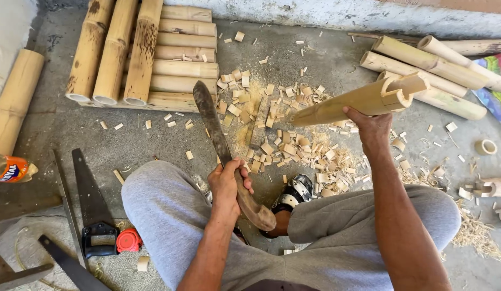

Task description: The person is using various tools to carve and shape bamboo poles.

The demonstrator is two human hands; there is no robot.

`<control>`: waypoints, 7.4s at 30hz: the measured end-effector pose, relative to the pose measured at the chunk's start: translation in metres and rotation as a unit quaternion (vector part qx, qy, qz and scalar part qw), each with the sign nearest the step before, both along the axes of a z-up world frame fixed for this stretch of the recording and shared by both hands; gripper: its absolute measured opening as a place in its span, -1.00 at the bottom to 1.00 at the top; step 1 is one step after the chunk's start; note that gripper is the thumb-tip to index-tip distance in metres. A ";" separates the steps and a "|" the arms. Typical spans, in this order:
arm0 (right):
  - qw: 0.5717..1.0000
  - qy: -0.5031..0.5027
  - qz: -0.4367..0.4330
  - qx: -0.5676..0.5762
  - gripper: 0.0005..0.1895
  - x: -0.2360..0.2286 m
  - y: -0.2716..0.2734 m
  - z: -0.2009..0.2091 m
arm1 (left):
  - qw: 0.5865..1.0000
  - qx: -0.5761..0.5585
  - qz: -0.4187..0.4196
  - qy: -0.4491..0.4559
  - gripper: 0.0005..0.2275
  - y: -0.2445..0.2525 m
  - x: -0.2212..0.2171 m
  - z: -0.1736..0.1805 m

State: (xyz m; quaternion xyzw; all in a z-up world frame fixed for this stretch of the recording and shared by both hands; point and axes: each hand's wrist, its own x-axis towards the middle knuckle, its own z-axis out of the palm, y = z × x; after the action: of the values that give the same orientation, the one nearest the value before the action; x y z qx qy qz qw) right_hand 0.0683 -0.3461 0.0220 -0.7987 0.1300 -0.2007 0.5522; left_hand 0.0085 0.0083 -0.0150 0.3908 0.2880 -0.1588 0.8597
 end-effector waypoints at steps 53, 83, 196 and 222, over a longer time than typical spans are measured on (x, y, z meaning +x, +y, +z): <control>0.792 0.306 0.013 0.529 -0.23 -0.106 0.021 0.057 | 0.816 0.432 -0.105 -0.369 -0.93 0.023 -0.031 -0.020; 0.953 -0.083 -0.101 0.273 0.09 -0.087 -0.008 0.040 | 0.771 0.422 -0.411 -0.243 -0.35 -0.105 0.015 -0.047; 0.966 -0.118 -0.061 0.220 -0.34 -0.084 0.003 0.038 | 0.771 0.396 -0.470 -0.163 -0.36 -0.149 0.049 -0.087; 0.964 -0.139 -0.034 0.226 -0.56 -0.079 -0.030 0.021 | 0.747 0.482 -0.441 -0.122 -0.37 -0.127 0.068 -0.196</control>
State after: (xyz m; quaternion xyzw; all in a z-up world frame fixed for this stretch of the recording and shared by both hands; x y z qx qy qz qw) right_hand -0.0104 -0.3758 0.0432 -0.6126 0.1206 -0.2936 0.7239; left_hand 0.0768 -0.1190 -0.2112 0.8529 0.0144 -0.3107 0.4192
